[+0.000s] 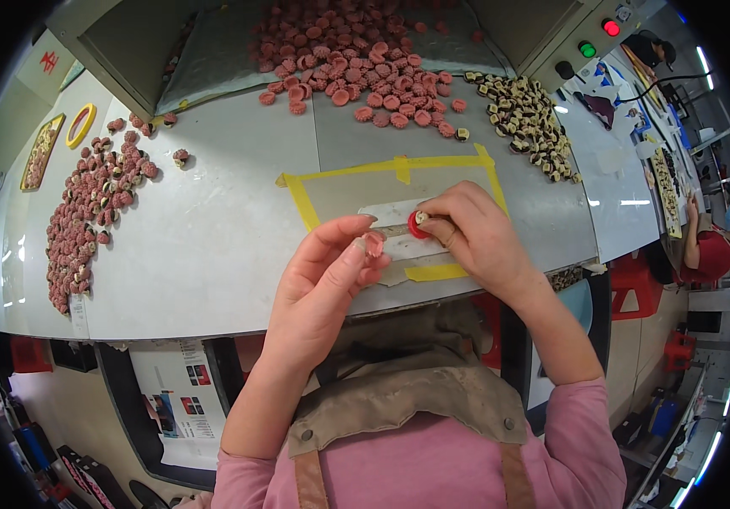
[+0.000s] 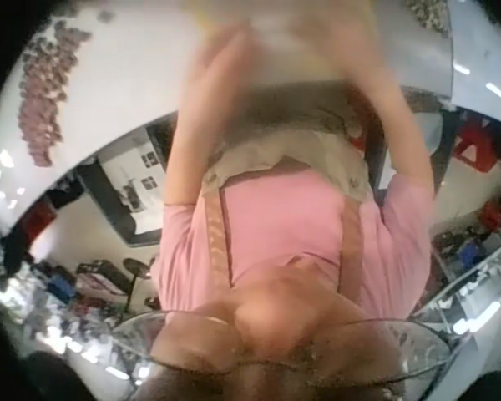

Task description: The person assembles small craft pieces by dipping parts into glue and pressing them together by hand, placing the assembled pieces onto the table.

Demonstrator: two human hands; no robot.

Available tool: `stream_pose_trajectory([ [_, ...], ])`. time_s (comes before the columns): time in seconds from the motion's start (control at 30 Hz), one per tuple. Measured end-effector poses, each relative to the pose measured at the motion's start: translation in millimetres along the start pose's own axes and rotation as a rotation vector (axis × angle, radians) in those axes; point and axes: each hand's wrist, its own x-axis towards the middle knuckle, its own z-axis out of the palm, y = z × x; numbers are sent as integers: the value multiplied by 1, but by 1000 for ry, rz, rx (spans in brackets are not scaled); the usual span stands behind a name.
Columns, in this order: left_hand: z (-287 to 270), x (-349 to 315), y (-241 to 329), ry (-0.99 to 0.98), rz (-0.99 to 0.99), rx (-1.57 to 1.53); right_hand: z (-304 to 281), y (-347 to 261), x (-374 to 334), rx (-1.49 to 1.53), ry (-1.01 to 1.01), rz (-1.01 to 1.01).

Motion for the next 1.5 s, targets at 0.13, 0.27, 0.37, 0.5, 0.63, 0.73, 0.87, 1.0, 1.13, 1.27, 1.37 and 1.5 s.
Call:
stream_pose_trajectory([
  [0.13, 4, 1, 0, 51, -35, 103, -2, -15, -7, 306, 51, 233],
  [0.27, 11, 0, -5, 53, 30, 155, 4, -34, -9, 871, 90, 466],
  [0.37, 14, 0, -7, 62, 77, 192, 15, -44, -7, 946, 94, 454],
  [0.5, 15, 0, -14, 66, 184, 229, 19, -44, -7, 599, 112, 237],
  [0.63, 11, 0, -33, 89, 572, 554, 33, -40, -10, 355, 263, -8],
  [0.73, 14, 0, -27, 81, 429, 468, 36, -38, -13, 288, 341, -51],
  [0.87, 9, -3, -13, 11, 206, 289, 27, -42, -15, 339, 299, -4],
  [1.0, 13, -1, -4, -55, 107, 303, 19, -37, -15, 358, 115, -54],
  [1.13, 19, -1, -9, -34, 128, 265, 25, -29, -19, 381, 157, -47],
  [1.27, 18, 1, -23, -49, 332, 575, 30, -27, -17, 324, 197, -59],
  [1.37, 21, 5, -18, -65, 288, 624, 30, -28, -18, 268, 229, -68],
  [1.5, 17, 7, 1, -35, 134, 659, 20, -30, -17, 246, 169, -52],
])
